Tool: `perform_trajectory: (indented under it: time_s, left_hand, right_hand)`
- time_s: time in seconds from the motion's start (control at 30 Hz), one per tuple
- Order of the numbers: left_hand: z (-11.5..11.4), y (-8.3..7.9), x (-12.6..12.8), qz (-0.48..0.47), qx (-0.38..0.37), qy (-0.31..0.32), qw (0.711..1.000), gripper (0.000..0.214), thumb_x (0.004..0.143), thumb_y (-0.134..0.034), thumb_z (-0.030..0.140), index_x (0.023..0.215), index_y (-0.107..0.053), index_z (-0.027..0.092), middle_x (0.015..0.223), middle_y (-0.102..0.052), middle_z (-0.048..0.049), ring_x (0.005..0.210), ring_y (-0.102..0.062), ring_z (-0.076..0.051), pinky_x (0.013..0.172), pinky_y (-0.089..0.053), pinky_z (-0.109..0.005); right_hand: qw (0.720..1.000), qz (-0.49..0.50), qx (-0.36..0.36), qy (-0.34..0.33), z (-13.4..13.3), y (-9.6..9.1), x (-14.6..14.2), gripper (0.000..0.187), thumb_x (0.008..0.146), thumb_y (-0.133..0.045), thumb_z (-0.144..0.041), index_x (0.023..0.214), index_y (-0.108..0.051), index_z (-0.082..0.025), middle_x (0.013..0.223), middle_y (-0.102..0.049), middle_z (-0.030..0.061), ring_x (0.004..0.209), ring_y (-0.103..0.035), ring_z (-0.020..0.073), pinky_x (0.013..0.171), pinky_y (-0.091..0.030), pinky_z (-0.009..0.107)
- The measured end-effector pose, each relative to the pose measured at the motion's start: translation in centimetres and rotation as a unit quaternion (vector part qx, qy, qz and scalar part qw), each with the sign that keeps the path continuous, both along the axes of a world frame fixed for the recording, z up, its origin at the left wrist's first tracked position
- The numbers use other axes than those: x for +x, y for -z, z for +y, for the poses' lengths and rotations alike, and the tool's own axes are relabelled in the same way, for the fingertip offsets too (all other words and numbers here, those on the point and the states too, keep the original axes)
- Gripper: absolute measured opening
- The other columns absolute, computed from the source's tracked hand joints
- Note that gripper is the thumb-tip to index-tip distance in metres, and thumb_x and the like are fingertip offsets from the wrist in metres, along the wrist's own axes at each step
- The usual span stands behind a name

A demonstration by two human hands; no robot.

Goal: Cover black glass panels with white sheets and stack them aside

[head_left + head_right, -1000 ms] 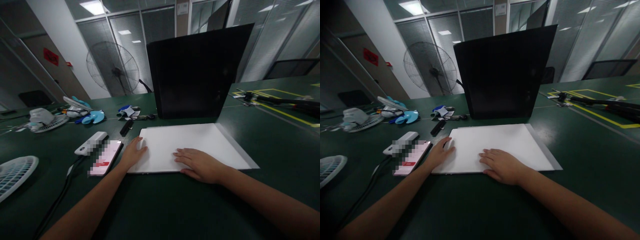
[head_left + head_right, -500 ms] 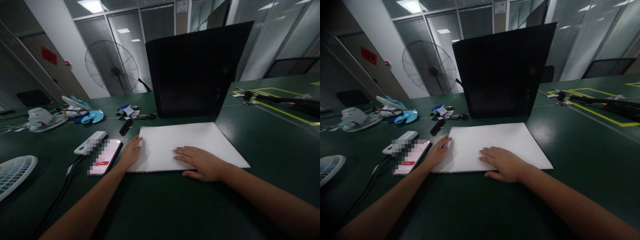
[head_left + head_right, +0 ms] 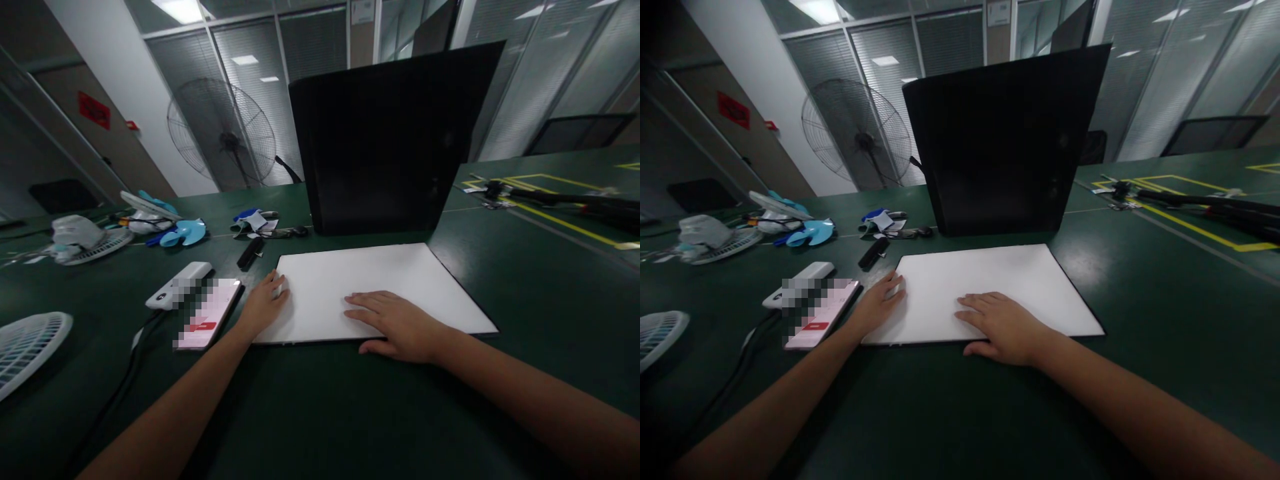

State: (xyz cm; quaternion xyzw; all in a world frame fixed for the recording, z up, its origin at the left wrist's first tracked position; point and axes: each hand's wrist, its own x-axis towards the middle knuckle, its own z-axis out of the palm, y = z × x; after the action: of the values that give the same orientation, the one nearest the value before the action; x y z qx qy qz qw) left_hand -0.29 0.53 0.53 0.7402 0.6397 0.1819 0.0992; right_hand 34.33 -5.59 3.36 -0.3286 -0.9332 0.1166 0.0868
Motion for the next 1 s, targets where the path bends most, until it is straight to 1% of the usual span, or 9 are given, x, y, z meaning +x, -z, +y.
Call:
perform_trajectory:
  time_s: [0.07,0.17,0.3,0.37,0.47,0.57,0.67,0.8,1.0]
  left_hand:
    - [0.0,-0.1,0.0,0.001,0.0,0.0,1.0,0.047,0.096,-0.052,0.035,0.138,-0.063,0.017,0.158,-0.049,-0.0141,0.145,-0.047,-0.034,0.121,-0.033,-0.048]
    - [-0.1,0.0,0.0,-0.001,0.003,-0.001,1.0,0.046,0.095,-0.053,0.036,0.137,-0.063,0.019,0.158,-0.049,-0.0135,0.144,-0.048,-0.034,0.12,-0.034,-0.048]
    - [-0.1,0.1,-0.1,-0.007,0.013,0.011,1.0,0.048,0.095,-0.052,0.037,0.137,-0.063,0.017,0.159,-0.047,-0.0156,0.143,-0.048,-0.036,0.119,-0.035,-0.051]
    - [-0.1,0.2,-0.2,-0.012,0.015,0.01,1.0,0.047,0.095,-0.052,0.038,0.136,-0.064,0.018,0.158,-0.048,-0.0151,0.142,-0.05,-0.037,0.119,-0.035,-0.052]
    - [-0.1,0.2,-0.3,-0.032,0.013,0.006,0.999,0.047,0.094,-0.053,0.039,0.135,-0.065,0.019,0.159,-0.046,-0.0149,0.142,-0.049,-0.036,0.119,-0.035,-0.052]
    - [0.1,0.4,-0.5,-0.072,0.005,0.006,0.997,0.047,0.092,-0.056,0.039,0.133,-0.067,0.018,0.16,-0.045,-0.0149,0.144,-0.048,-0.035,0.12,-0.034,-0.052]
    - [0.5,0.5,-0.7,-0.143,-0.004,-0.002,0.99,0.045,0.089,-0.058,0.038,0.128,-0.07,0.019,0.159,-0.047,-0.0136,0.145,-0.047,-0.034,0.122,-0.03,-0.053]
    - [0.8,-0.1,-1.2,-0.238,-0.018,-0.015,0.971,0.039,0.089,-0.056,0.036,0.119,-0.075,0.02,0.152,-0.056,-0.0118,0.142,-0.051,-0.033,0.121,-0.032,-0.052]
    - [0.7,-0.8,-1.3,-0.273,0.027,-0.024,0.961,0.039,0.096,-0.042,0.032,0.112,-0.078,0.025,0.139,-0.069,-0.0023,0.139,-0.054,-0.028,0.123,-0.032,-0.05]
  right_hand:
    - [1.0,0.0,-0.002,0.008,0.0,0.1,0.0,0.07,0.095,-0.055,-0.064,0.152,-0.051,-0.022,0.16,-0.039,0.0122,0.146,-0.039,0.0326,0.119,-0.034,0.054]
    - [0.999,-0.003,0.033,-0.005,0.0,0.0,-0.1,0.064,0.098,-0.053,-0.06,0.147,-0.056,-0.02,0.158,-0.043,0.014,0.144,-0.043,0.0334,0.116,-0.038,0.055]
    - [0.987,-0.02,0.147,-0.065,-0.3,-0.2,-0.4,0.045,0.102,-0.051,-0.046,0.134,-0.065,-0.018,0.149,-0.053,0.0155,0.134,-0.054,0.0336,0.108,-0.045,0.056]
    - [0.971,-0.011,0.221,-0.092,-0.4,-0.2,-0.5,0.036,0.103,-0.05,-0.039,0.126,-0.069,-0.018,0.14,-0.061,0.0146,0.125,-0.061,0.0303,0.102,-0.049,0.052]
    - [0.931,0.028,0.335,-0.141,-0.7,0.1,-0.6,0.024,0.101,-0.054,-0.027,0.114,-0.071,-0.015,0.119,-0.071,0.0113,0.104,-0.068,0.0237,0.085,-0.055,0.041]
    - [0.892,0.052,0.409,-0.187,-1.0,0.2,-0.5,0.019,0.097,-0.058,-0.018,0.109,-0.071,-0.012,0.105,-0.074,0.0102,0.089,-0.069,0.019,0.068,-0.054,0.032]
    - [0.872,0.062,0.439,-0.209,-1.2,0.0,-0.1,0.017,0.096,-0.059,-0.016,0.107,-0.071,-0.011,0.1,-0.074,0.0111,0.086,-0.069,0.0182,0.062,-0.052,0.029]
    - [0.852,0.08,0.473,-0.208,-1.1,-1.1,0.6,0.018,0.094,-0.059,-0.014,0.106,-0.071,-0.006,0.101,-0.075,0.0147,0.091,-0.071,0.0214,0.064,-0.055,0.03]
    - [0.839,0.09,0.501,-0.193,-0.7,-2.6,2.3,0.019,0.093,-0.063,-0.014,0.109,-0.071,-0.007,0.107,-0.075,0.0146,0.1,-0.072,0.023,0.071,-0.061,0.032]
